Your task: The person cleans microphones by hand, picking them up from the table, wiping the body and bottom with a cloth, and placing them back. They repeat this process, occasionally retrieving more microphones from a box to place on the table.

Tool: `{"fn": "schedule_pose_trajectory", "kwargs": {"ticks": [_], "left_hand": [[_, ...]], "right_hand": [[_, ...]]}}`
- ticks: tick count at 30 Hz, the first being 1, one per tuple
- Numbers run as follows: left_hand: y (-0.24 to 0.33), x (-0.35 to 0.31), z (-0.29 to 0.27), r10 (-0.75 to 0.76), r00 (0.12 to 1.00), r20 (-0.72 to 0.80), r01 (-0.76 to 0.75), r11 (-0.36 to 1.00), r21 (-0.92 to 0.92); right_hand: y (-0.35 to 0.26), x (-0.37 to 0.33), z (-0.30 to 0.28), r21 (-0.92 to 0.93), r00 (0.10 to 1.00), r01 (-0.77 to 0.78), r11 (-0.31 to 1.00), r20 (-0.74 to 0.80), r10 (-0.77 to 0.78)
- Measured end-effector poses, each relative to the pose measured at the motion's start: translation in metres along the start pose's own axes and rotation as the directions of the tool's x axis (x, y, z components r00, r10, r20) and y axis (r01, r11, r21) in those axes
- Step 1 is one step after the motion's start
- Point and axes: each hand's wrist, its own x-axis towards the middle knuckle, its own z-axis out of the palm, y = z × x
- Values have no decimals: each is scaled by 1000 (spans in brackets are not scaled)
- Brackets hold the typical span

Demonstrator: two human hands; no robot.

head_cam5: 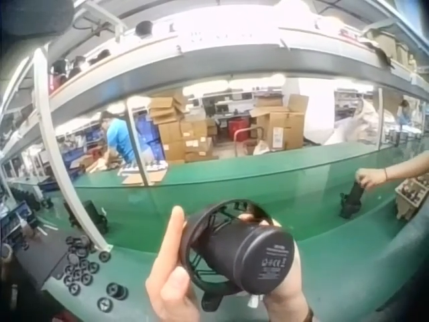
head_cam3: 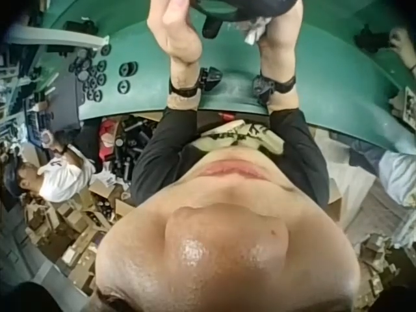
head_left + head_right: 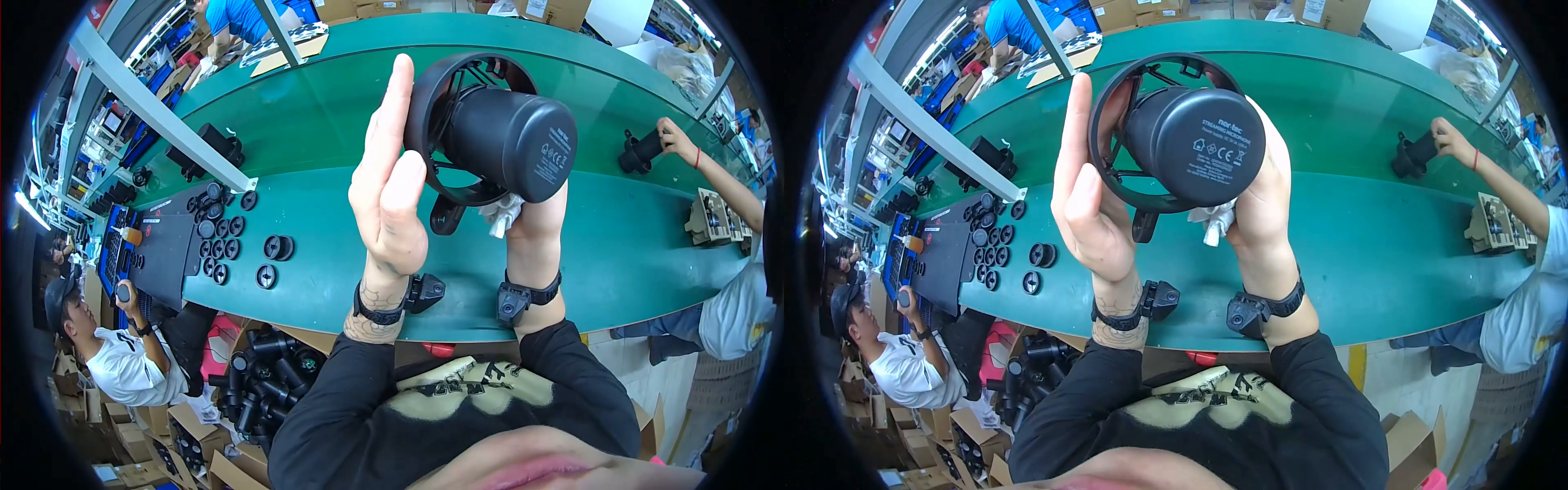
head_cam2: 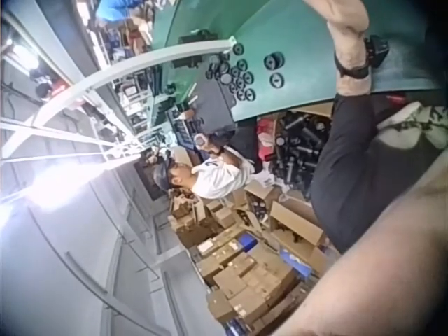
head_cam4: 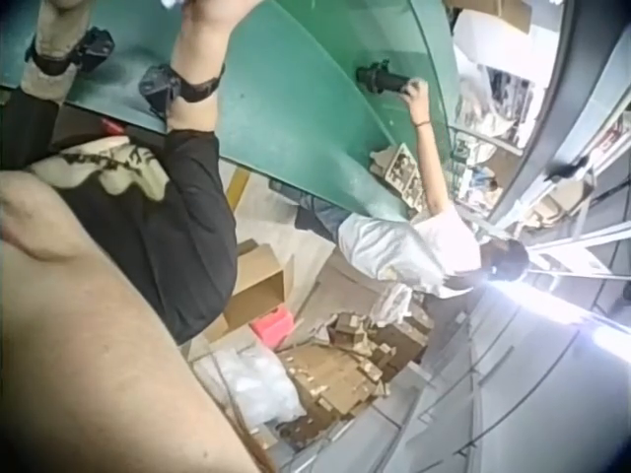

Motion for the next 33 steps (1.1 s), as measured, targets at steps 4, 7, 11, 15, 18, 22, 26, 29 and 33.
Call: {"fn": "schedule_pose_trajectory", "kwargs": {"ticks": [4,7,11,15,18,22,26,29,33], "left_hand": [[-3,1,-1,8,1000,-16,-8,999,31],[-8,2,-1,-51,999,-17,50,998,-35],[-14,4,2,-45,999,-21,44,998,-46],[-12,4,5,-34,999,-27,33,999,-28],[-7,4,7,-51,998,-38,50,998,-35],[-10,4,1,-85,996,-32,82,992,-95],[-15,5,-2,-107,994,15,108,981,-160],[-14,6,-1,-133,991,-7,131,985,-115],[-12,8,2,-95,992,-87,90,994,-62]], "right_hand": [[-5,2,9,-58,995,41,997,-92,-47],[-14,5,13,-317,980,133,939,-102,-174],[-21,4,13,-319,974,146,936,-121,-193],[-25,4,13,-284,981,123,951,-108,-159],[-25,2,14,-237,986,103,966,-107,-131],[-24,1,13,-267,987,95,959,-103,-126],[-19,7,6,-419,951,292,860,27,-309],[-18,10,2,-487,894,442,753,164,-418],[-19,14,0,-508,832,553,660,301,-466]]}}
